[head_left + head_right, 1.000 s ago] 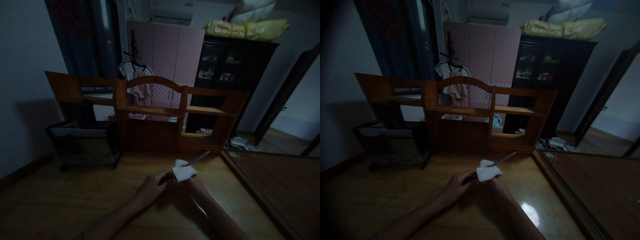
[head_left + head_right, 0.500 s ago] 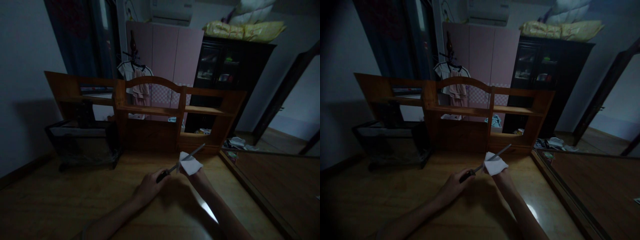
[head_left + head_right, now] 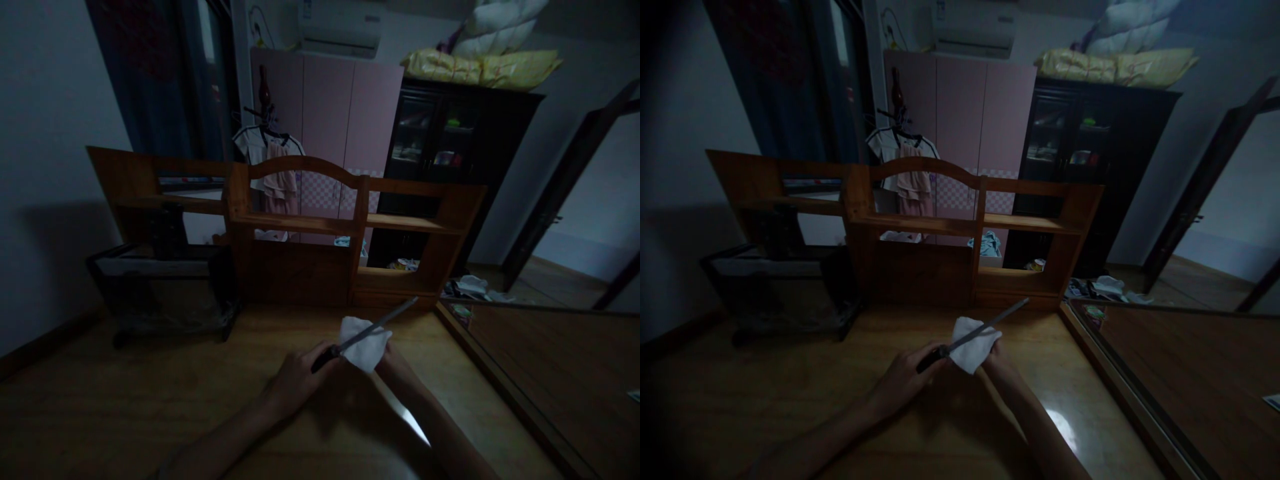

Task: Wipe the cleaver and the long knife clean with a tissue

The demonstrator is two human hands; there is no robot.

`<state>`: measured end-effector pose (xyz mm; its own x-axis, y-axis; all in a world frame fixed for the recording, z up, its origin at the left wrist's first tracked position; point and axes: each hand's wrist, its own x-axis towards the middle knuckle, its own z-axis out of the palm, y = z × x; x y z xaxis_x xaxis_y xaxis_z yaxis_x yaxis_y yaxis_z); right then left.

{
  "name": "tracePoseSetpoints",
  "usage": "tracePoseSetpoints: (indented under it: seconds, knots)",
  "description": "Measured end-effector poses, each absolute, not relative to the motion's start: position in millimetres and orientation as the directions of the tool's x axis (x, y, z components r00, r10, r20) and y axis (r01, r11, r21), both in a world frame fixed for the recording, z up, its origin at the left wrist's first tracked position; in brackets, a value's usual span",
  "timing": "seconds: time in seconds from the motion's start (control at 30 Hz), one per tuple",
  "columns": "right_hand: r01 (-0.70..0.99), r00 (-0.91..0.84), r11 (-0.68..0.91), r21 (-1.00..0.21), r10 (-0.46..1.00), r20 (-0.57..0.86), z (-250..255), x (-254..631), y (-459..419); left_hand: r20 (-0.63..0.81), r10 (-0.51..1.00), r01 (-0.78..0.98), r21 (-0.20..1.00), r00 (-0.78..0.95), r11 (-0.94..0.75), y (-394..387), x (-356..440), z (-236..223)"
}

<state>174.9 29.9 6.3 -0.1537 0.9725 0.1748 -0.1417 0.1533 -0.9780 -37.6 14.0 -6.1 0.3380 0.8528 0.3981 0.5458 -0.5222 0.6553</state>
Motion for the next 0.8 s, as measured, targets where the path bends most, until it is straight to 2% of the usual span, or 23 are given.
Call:
tracePoseSetpoints:
  seconds: [0.1,0.23,0.53,0.67,0.8]
  knots:
    - [-0.138,-0.263,0.138,-0.981,0.95,0.171,19.0,173.9,20.1,0.416,0.839,0.622,0.567,0.35,-0.541,15.0,-37.5,-11.1]
    - [-0.142,-0.265,0.185,-0.973,0.94,0.217,25.7,168.7,15.0,0.424,0.823,0.657,0.503,0.378,-0.561,16.1,-39.1,-13.5]
    - [-0.198,-0.261,0.132,-0.971,0.948,0.182,28.3,159.9,13.9,0.443,0.796,0.615,0.508,0.413,-0.603,16.2,-40.2,-7.9]
    - [-0.245,-0.184,0.162,-0.956,0.96,0.21,21.9,162.0,22.5,0.425,0.821,0.617,0.545,0.381,-0.568,15.0,-38.7,-3.6]
    - [-0.404,-0.067,0.147,-0.903,0.98,0.19,10.1,178.9,40.9,0.418,0.841,0.639,0.552,0.344,-0.536,14.2,-38.6,-1.8]
